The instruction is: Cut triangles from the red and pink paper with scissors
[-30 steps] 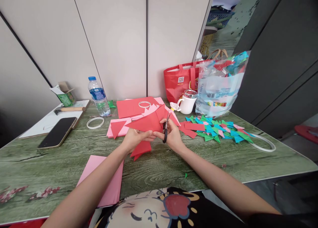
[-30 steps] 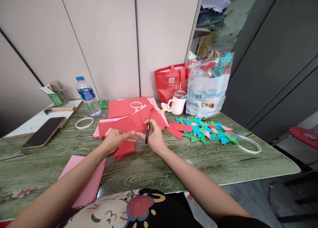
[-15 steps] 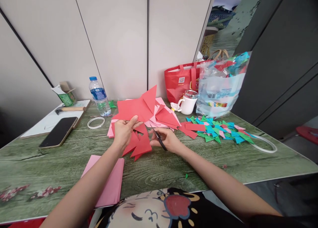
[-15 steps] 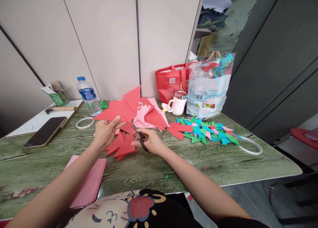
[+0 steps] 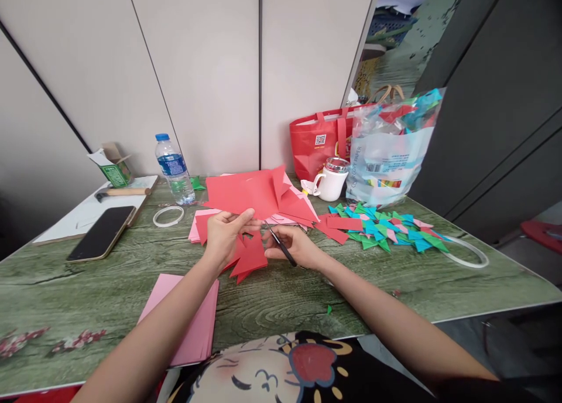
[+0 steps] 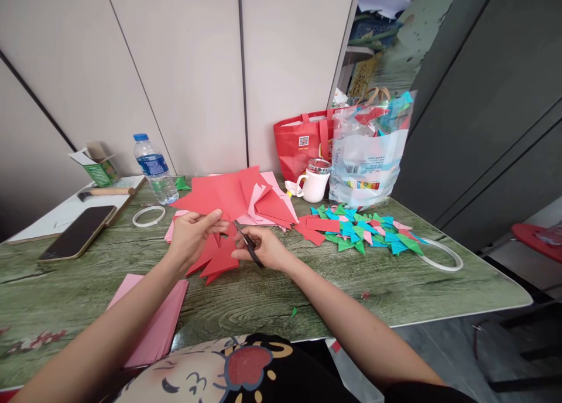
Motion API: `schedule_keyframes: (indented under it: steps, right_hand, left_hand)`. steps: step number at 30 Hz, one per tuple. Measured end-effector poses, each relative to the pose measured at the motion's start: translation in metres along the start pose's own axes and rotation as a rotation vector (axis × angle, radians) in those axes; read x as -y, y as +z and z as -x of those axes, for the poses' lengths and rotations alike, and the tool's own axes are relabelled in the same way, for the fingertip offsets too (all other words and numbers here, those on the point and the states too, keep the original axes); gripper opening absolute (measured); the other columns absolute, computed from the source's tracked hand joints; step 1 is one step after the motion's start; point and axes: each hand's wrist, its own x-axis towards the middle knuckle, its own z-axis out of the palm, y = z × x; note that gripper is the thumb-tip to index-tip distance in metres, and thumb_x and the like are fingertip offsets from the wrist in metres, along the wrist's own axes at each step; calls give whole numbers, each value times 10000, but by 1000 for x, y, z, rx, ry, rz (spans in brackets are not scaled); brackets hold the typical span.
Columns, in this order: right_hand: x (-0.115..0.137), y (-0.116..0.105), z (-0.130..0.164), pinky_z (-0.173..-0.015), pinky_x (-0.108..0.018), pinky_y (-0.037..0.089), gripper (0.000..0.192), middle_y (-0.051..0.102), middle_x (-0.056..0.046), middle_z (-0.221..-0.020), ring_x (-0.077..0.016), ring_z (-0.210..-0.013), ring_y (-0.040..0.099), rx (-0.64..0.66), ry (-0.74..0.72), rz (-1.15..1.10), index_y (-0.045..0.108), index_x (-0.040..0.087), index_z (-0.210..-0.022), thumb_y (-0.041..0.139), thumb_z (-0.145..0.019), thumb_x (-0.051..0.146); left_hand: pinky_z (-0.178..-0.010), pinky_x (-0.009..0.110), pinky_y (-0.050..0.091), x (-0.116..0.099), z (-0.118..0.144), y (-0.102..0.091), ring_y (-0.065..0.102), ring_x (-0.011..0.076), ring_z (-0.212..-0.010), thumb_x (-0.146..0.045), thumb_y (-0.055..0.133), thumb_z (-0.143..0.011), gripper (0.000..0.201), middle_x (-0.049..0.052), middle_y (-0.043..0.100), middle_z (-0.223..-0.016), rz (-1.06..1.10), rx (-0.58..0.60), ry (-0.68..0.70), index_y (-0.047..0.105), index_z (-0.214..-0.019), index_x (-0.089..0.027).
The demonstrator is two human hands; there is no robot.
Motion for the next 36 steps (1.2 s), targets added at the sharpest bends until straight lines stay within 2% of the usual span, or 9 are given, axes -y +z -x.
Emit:
schedule_keyframes:
  steps: [2, 4, 8, 12, 15, 20, 29, 32, 36]
  right_hand:
    - [-3, 1, -1, -673, -289, 472, 358, 639, -2, -735, -150, -675, 603, -55, 9, -61, 556, 183, -793, 777, -553, 329]
    - [-5, 3, -2, -693, -289, 471, 344, 658, -2, -741, -148, -691, 613, -191, -18, -151, 513, 194, -765, 773, -568, 303]
    - [-6, 7, -6, -674, -277, 468, 391, 641, 26, -686, -140, -655, 605, -438, -67, -327, 480, 202, -740, 799, -523, 263]
    - [0, 13, -7, -628, -268, 453, 380, 616, 24, -653, -132, -603, 568, -538, -72, -370, 530, 177, -702, 814, -470, 274]
    - [4, 17, -7, -638, -278, 452, 345, 636, 1, -675, -139, -616, 565, -535, -81, -394, 571, 165, -721, 794, -500, 307]
    - [6, 19, -7, -577, -237, 424, 301, 598, 35, -615, -105, -557, 523, -572, -117, -393, 557, 170, -675, 786, -513, 280]
    - [5, 13, -6, -648, -293, 470, 353, 611, 38, -570, -143, -550, 603, -514, -97, -428, 509, 192, -753, 774, -537, 280]
    - [3, 11, -4, -679, -314, 476, 384, 653, 22, -621, -165, -602, 640, -445, -114, -414, 497, 210, -857, 753, -582, 291]
    - [0, 8, -1, -653, -306, 479, 381, 669, -11, -677, -169, -625, 638, -213, -10, -272, 553, 181, -879, 760, -581, 296]
  left_hand:
    - [-669, 318, 540, 0, 0, 0, 673, 205, -631, -229, 785, -530, 224, 61, 681, -611, 96, -56, 52, 632, -619, -93]
    - [-661, 306, 533, 3, 2, 1, 663, 189, -634, -232, 773, -550, 194, 42, 679, -630, 100, -63, 73, 645, -628, -109]
    - [-507, 255, 474, 12, 11, 5, 578, 139, -477, -270, 747, -586, 204, 12, 618, -507, -196, -13, 96, 616, -519, -128]
    - [-620, 293, 512, 21, 17, 8, 623, 185, -570, -296, 748, -572, 218, 52, 663, -560, -312, 20, 62, 631, -506, -125]
    - [-680, 326, 527, 26, 16, 8, 649, 211, -625, -310, 737, -587, 203, 74, 693, -625, -313, 51, 77, 665, -572, -120]
    - [-683, 325, 534, 28, 15, 6, 654, 211, -627, -297, 741, -583, 180, 70, 696, -627, -331, 61, 78, 667, -573, -133]
    - [-596, 282, 513, 19, 11, 8, 619, 161, -550, -243, 735, -586, 150, 33, 661, -571, -100, 127, 24, 645, -599, -123]
    - [-548, 248, 490, 13, 4, 3, 587, 123, -488, -232, 735, -585, 153, 15, 638, -533, -38, 52, 46, 638, -597, -113]
    - [-560, 258, 508, 3, -4, -4, 617, 134, -513, -261, 725, -608, 186, 38, 663, -588, 49, -8, 119, 635, -645, -102]
